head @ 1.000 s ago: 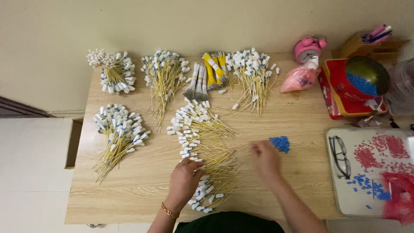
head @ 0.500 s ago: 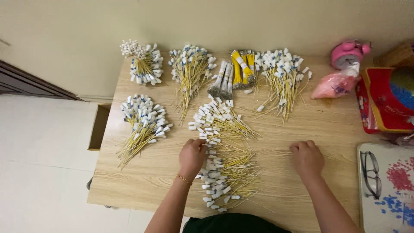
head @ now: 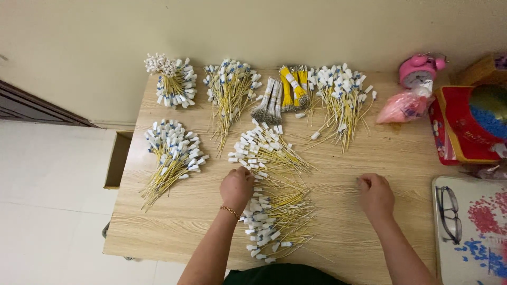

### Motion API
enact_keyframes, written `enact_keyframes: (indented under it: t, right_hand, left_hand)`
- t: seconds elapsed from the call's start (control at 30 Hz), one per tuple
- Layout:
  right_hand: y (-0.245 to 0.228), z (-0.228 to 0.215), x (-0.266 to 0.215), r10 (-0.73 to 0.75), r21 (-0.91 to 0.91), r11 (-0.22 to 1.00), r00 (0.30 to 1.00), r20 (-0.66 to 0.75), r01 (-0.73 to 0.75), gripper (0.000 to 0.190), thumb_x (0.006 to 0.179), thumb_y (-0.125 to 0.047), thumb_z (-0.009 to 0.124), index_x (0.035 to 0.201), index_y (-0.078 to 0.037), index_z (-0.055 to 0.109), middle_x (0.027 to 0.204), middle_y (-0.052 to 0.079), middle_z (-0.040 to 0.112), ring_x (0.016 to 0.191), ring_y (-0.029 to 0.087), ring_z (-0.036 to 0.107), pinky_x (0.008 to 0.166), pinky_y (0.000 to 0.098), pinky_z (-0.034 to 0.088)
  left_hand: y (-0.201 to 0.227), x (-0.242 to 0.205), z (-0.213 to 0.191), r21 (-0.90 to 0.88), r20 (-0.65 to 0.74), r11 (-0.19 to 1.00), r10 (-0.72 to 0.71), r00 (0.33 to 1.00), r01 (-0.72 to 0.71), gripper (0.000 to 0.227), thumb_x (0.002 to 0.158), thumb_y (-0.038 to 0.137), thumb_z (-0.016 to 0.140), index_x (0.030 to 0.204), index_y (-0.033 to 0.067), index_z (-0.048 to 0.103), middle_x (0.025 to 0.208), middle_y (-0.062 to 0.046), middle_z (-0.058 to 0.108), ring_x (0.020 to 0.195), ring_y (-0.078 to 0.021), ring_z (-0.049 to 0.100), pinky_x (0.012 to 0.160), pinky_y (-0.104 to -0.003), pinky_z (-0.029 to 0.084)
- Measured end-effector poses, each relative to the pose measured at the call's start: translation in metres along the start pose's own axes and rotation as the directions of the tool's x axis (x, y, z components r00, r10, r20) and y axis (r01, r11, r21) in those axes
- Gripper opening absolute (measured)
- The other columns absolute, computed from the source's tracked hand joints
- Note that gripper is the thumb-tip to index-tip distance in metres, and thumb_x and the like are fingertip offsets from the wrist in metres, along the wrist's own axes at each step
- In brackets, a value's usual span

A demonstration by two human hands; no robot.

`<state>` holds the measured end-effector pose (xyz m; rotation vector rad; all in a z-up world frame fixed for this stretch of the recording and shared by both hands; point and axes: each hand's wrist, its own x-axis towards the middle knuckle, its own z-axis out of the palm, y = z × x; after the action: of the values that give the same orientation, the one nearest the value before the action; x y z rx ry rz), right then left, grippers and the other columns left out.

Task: Attaching small blue plastic connectors to the ends of pre-prepared wire bundles on a workbench.

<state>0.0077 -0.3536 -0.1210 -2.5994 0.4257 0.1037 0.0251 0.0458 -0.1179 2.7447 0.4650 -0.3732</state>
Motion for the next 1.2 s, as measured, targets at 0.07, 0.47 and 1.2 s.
enact_keyframes:
  t: [0.07, 0.47, 1.2]
  right_hand:
    - [0.005, 0.004, -0.001, -0.016, 0.023, 1.000, 1.000, -0.024, 0.017, 0.016, 0.101, -0.021, 0.067, 0.113, -0.011, 0.072, 0.103, 0.015, 0.069, 0.108, 0.038, 0.069, 0.095, 0.0483, 0.054]
    - [-0.018, -0.016, -0.006, 0.025, 0.380, 0.925, 0.996, -0.091, 0.012, 0.016, 0.098, -0.015, 0.072, 0.110, -0.004, 0.074, 0.099, 0.019, 0.067, 0.099, 0.034, 0.067, 0.087, 0.0425, 0.054]
    - [-0.193, -0.056, -0.089, -0.380, 0.835, 0.538, 0.918, 0.116, 0.117, 0.016, 0.089, 0.000, 0.072, 0.103, -0.003, 0.077, 0.097, 0.002, 0.072, 0.075, 0.010, 0.064, 0.066, 0.0226, 0.054]
  left_hand:
    - [0.004, -0.002, -0.008, -0.030, 0.017, 1.000, 0.002, 1.000, -0.001, 0.024, 0.085, 0.039, 0.073, 0.103, 0.0233, 0.074, 0.093, -0.008, 0.070, 0.091, -0.0346, 0.075, 0.079, -0.047, 0.062]
    - [0.008, -0.026, -0.050, -0.256, 0.080, 0.967, 0.015, 0.997, 0.006, 0.031, 0.082, 0.034, 0.079, 0.112, 0.0231, 0.079, 0.101, -0.008, 0.071, 0.098, -0.0320, 0.075, 0.085, -0.046, 0.061]
    - [0.101, -0.130, -0.133, -0.950, 0.171, 0.296, 0.226, 0.959, 0.099, 0.022, 0.085, 0.001, 0.082, 0.106, -0.0034, 0.081, 0.072, -0.002, 0.065, 0.063, -0.0076, 0.053, 0.055, -0.020, 0.045]
